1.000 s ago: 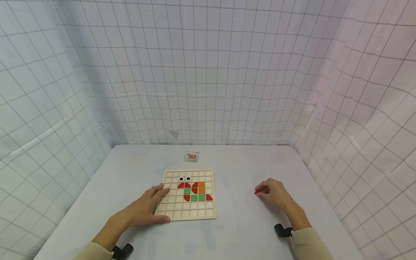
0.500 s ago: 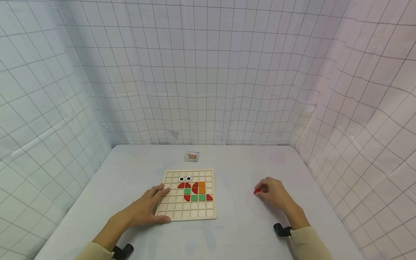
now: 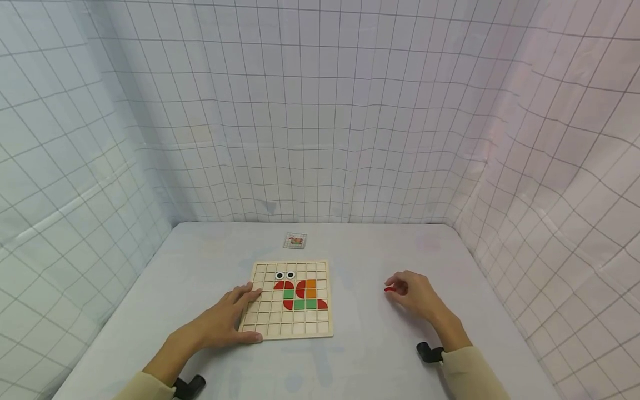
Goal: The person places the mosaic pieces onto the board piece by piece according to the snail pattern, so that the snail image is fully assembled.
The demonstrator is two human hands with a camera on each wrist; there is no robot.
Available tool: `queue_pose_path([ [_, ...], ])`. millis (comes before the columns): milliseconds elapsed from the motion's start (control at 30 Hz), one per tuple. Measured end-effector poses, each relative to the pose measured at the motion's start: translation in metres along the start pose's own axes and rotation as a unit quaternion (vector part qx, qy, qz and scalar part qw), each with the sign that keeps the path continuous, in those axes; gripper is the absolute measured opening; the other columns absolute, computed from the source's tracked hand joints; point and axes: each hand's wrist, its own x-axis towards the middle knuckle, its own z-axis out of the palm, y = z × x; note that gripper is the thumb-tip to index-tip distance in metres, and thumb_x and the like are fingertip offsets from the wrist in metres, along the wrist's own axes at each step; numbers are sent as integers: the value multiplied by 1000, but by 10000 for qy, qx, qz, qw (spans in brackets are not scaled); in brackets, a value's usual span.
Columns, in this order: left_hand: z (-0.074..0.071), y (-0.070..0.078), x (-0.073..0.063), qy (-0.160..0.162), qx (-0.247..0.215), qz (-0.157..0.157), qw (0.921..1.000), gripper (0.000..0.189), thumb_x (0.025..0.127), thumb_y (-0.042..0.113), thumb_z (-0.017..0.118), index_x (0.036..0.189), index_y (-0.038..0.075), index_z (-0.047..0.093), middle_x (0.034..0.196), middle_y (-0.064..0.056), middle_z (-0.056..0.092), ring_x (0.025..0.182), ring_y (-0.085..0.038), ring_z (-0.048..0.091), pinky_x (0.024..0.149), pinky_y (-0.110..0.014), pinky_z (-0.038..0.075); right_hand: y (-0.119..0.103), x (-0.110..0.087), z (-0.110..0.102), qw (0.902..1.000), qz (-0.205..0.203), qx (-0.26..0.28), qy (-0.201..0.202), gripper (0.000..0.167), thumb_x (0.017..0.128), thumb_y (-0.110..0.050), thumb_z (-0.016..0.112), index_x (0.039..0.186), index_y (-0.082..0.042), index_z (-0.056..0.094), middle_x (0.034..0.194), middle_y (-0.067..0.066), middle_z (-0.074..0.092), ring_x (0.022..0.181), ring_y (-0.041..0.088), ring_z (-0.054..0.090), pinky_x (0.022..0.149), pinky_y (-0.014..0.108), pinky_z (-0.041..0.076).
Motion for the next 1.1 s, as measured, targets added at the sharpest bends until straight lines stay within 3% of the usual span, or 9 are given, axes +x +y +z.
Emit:
queue_pose_path([
  [567, 1, -2, 0, 47, -10, 57, 10000, 119, 89, 72, 94, 180, 16, 43, 191, -19, 31, 171, -49, 40, 127, -75, 50, -22, 22, 11, 9988, 106, 282, -381, 13, 101, -9, 91, 105, -18, 82, 105, -5, 83, 91, 6, 76, 80, 24, 62],
  [1100, 0, 0, 0, 2, -10, 71, 10000, 119, 90, 70, 95, 181, 15, 42, 191, -20, 31, 172, -50, 40, 127, -75, 49, -45, 45, 31, 9974, -73, 494, -519, 8, 104, -16, 91, 103, -15, 83, 100, -4, 83, 82, 3, 72, 75, 23, 60],
])
